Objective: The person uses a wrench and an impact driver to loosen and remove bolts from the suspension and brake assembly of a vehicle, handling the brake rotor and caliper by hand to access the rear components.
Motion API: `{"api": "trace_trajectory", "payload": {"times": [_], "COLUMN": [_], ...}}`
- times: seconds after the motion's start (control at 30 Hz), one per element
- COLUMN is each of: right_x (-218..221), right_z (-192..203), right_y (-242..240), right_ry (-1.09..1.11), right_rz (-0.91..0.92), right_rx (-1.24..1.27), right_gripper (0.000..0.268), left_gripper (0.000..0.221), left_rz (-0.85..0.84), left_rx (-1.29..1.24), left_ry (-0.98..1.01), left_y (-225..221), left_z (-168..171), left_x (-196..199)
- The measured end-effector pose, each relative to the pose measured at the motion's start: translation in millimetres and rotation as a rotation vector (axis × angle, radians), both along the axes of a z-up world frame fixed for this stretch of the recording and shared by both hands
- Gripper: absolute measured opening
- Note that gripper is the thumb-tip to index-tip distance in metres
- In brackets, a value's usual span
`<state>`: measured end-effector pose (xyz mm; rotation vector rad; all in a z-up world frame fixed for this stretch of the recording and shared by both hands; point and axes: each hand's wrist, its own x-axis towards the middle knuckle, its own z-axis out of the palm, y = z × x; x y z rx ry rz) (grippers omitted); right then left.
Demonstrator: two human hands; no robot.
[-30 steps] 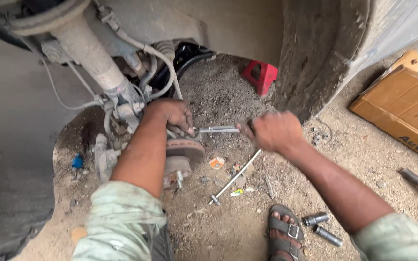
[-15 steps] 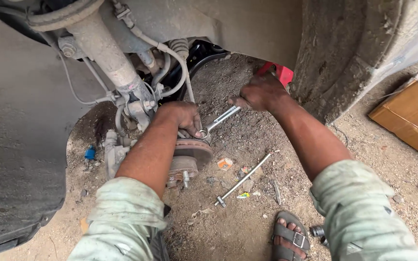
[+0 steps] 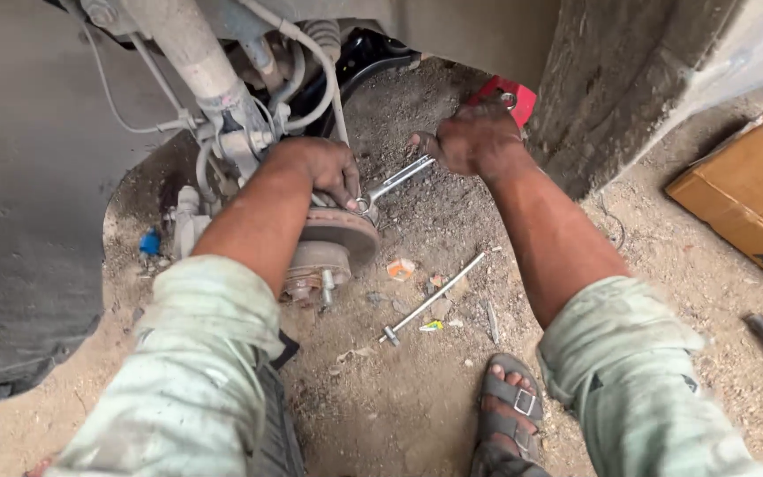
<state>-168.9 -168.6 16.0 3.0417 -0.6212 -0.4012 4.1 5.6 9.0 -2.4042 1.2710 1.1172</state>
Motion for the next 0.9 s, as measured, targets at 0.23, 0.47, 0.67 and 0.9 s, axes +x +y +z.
{"api": "trace_trajectory", "payload": {"times": [0.23,0.47,0.67,0.9], "right_x": [-67.1,-86.9,-103.4,-111.5], "right_z": [-4.2,7.9,-9.9,-26.3], "right_y": [45.9,81.0,106.5,123.1], "right_ry": [-0.091,-0.011,-0.177,-0.268], "right_rz": [-0.159,-0.298,-0.395,-0.423], "right_rx": [-0.059,-0.004,-0.079,-0.086], "right_gripper": [0.08,0.082,0.07,0.069], "left_gripper": [0.037,0.03,0.032,0.028], "left_rz": [-0.065,-0.099,-0.167,-0.184], "left_rx": [-0.015,-0.038,-0.043,-0.027], "left_ry": [-0.052,-0.067,-0.022,0.053], "left_y": [0.5,-1.0,-7.7,-10.5], "left_z": [7.1,6.2,-12.7,-18.3], "left_x": [-4.2,2.1,15.3,17.5]}}
